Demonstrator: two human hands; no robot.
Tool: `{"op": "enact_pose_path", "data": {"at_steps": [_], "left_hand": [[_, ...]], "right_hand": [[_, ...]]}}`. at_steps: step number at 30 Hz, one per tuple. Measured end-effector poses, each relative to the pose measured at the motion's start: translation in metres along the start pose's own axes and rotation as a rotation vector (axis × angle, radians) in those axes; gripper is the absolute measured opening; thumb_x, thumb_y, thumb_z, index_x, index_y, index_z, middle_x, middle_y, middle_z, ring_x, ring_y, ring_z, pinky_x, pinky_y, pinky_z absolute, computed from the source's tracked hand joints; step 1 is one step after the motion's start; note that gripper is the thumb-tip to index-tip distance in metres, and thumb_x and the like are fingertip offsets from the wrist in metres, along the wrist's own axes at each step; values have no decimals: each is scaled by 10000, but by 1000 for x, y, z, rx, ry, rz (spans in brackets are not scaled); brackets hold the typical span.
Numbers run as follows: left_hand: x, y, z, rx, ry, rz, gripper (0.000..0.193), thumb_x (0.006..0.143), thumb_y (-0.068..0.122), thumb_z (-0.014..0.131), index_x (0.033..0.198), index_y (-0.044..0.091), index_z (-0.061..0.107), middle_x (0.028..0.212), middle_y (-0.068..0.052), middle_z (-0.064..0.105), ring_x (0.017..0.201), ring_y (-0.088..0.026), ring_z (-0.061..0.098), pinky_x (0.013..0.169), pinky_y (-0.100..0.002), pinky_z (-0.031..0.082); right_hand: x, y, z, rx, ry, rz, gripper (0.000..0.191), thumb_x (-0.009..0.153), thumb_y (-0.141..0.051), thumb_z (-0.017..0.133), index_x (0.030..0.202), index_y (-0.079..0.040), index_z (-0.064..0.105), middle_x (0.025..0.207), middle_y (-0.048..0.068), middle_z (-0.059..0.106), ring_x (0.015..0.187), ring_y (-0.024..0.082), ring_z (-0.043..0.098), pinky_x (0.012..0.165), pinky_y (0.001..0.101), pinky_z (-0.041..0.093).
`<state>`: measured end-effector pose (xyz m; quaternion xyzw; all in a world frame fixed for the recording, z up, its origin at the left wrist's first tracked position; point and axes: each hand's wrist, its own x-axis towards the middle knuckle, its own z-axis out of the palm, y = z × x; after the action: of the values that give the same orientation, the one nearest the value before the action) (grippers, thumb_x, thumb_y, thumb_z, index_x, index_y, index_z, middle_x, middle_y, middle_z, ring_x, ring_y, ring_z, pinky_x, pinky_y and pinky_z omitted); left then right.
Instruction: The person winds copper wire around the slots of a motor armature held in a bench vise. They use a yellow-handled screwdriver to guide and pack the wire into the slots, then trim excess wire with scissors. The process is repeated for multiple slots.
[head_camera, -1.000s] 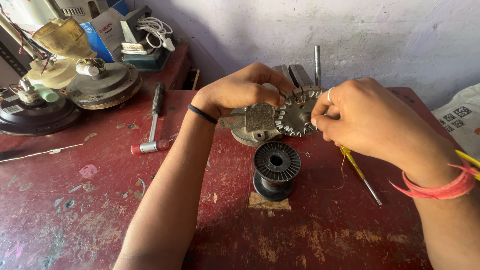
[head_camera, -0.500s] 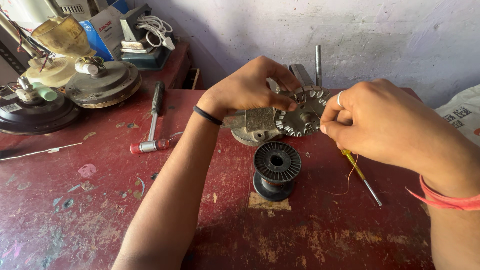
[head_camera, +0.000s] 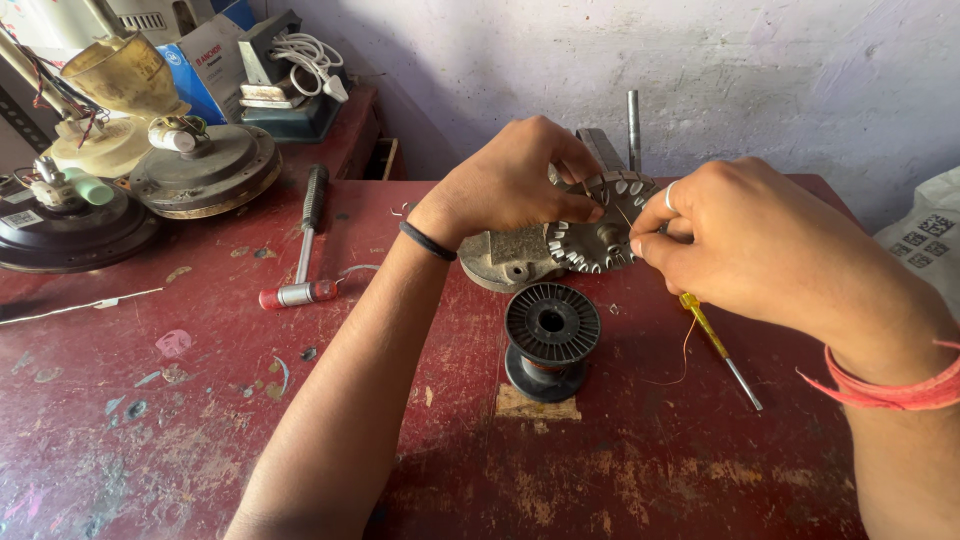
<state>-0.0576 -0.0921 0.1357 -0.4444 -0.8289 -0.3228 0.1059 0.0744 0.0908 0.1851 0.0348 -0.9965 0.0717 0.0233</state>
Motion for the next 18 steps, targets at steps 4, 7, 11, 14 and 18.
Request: {"op": "enact_pose_path", "data": {"at_steps": [4, 7, 11, 14, 18], "left_hand": [[2, 0, 2, 26, -16, -16, 370, 745, 268, 886, 1025, 44, 794, 989, -101, 799, 941, -200, 757, 865, -338, 598], [1, 0, 1, 20, -20, -19, 384, 741, 266, 883, 1045, 49, 793, 1000, -98, 795, 947, -203, 751, 864, -340, 594], [0, 0, -1, 11, -32, -13, 396, 731, 257, 878, 1057, 47, 793, 1012, -101, 795, 958, -205, 750, 874, -344, 588], [0, 0, -2, 3, -30, -39, 383, 745, 271, 872, 1040, 40, 794, 999, -113, 798, 951, -208, 758, 871, -346, 593], [0, 1, -1, 3, 3, -111, 379, 748, 294, 866, 1003, 25, 788, 978, -133, 798, 925, -212, 781, 857, -340, 613]], "right_hand": [[-1, 3, 0, -89, -14, -18, 210, 883, -208, 690, 1031, -177, 835, 646, 57, 741, 601, 203, 657, 642, 345, 537], [-2, 5, -1, -103, -35, -44, 229, 870, -198, 683, 1042, -193, 833, 644, 56, 735, 601, 209, 653, 648, 356, 537], [-4, 7, -2, -156, -55, -43, 235, 872, -194, 677, 1046, -212, 834, 639, 91, 726, 598, 230, 659, 659, 361, 541], [-5, 6, -3, -174, -60, -39, 224, 874, -198, 672, 1028, -211, 835, 643, 99, 723, 584, 247, 683, 670, 367, 539], [-6, 3, -4, -114, -7, -87, 172, 850, -227, 707, 965, -188, 829, 652, 102, 721, 605, 283, 690, 690, 406, 537]]}}
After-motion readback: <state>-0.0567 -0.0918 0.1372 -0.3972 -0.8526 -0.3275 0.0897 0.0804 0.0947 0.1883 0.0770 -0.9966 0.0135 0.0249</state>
